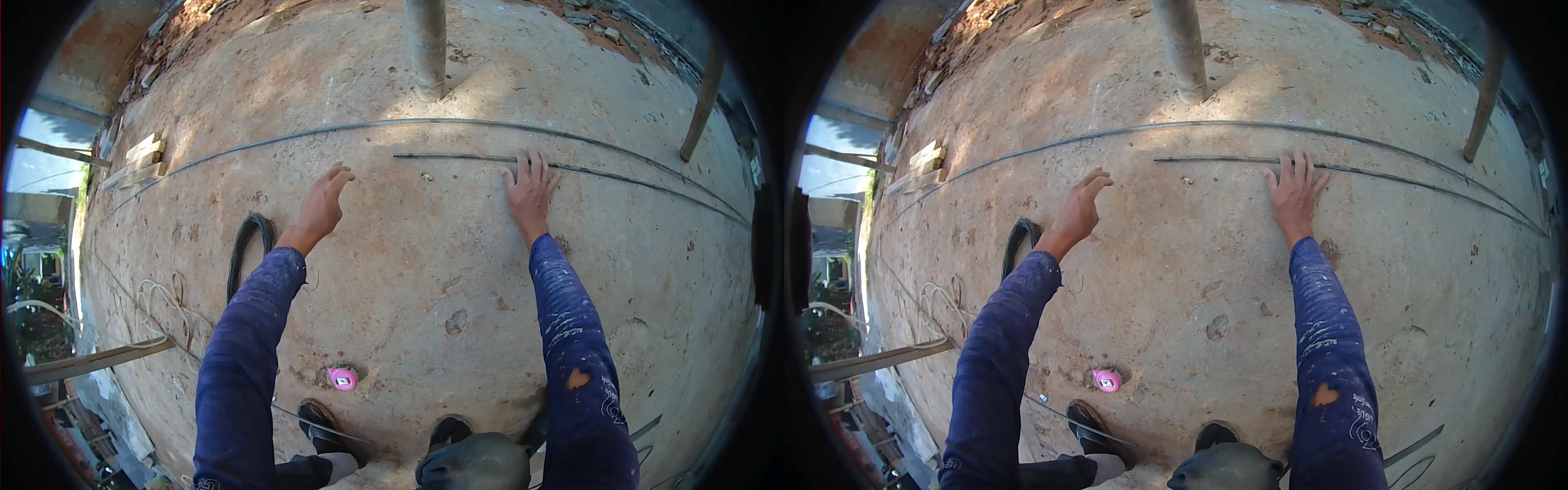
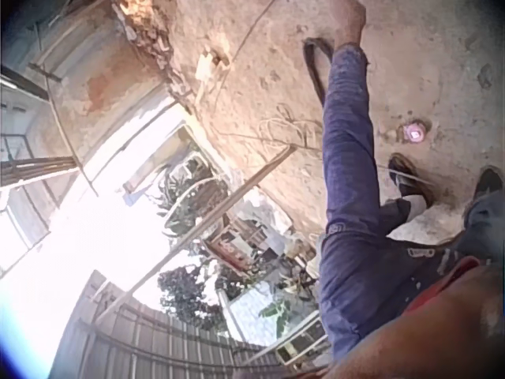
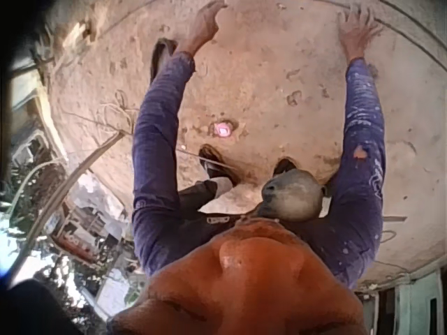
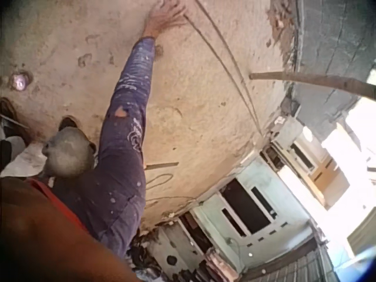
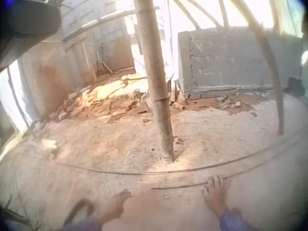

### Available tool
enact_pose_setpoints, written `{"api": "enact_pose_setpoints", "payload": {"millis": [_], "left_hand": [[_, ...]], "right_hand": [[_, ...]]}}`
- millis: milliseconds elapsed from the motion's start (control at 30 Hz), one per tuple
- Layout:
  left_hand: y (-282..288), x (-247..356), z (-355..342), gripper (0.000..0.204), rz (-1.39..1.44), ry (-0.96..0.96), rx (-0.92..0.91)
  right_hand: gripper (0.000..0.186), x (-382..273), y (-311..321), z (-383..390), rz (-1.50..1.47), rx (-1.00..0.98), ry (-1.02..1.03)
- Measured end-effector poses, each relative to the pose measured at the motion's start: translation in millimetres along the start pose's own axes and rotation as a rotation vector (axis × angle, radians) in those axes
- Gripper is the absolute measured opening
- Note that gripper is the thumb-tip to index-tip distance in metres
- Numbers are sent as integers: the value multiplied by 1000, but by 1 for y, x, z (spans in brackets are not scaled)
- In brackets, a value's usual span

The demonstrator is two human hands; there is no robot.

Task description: The person plugs in an angle grinder and cuts a metal rod with it. Then, the person retrieves a saw, aligns the metal rods by hand, and cuts the rod again using the angle grinder.

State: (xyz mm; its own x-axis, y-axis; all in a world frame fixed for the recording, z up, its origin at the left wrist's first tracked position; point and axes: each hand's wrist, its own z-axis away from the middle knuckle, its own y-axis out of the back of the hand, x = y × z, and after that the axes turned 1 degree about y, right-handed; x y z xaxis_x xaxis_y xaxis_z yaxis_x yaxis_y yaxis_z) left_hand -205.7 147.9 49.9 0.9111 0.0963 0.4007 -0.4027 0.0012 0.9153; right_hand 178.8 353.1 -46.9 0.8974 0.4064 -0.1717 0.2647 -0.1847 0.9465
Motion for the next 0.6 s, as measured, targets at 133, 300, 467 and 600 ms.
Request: {"api": "enact_pose_setpoints", "payload": {"millis": [133, 300, 467, 600], "left_hand": [[87, 33, 131, 45, 432, 347, -147], [240, 122, 331, 61, 1512, 1239, -126], [289, 218, 413, 71, 1643, 1129, 521], [253, 216, 368, 44, 783, 1140, 422]], "right_hand": [[56, 10, 10, -10, 27, -34, 31], [53, -5, 2, -2, 15, -72, 62], [50, 0, 8, -14, 80, -141, 34], [48, 37, 22, -27, -9, -200, -33]]}}
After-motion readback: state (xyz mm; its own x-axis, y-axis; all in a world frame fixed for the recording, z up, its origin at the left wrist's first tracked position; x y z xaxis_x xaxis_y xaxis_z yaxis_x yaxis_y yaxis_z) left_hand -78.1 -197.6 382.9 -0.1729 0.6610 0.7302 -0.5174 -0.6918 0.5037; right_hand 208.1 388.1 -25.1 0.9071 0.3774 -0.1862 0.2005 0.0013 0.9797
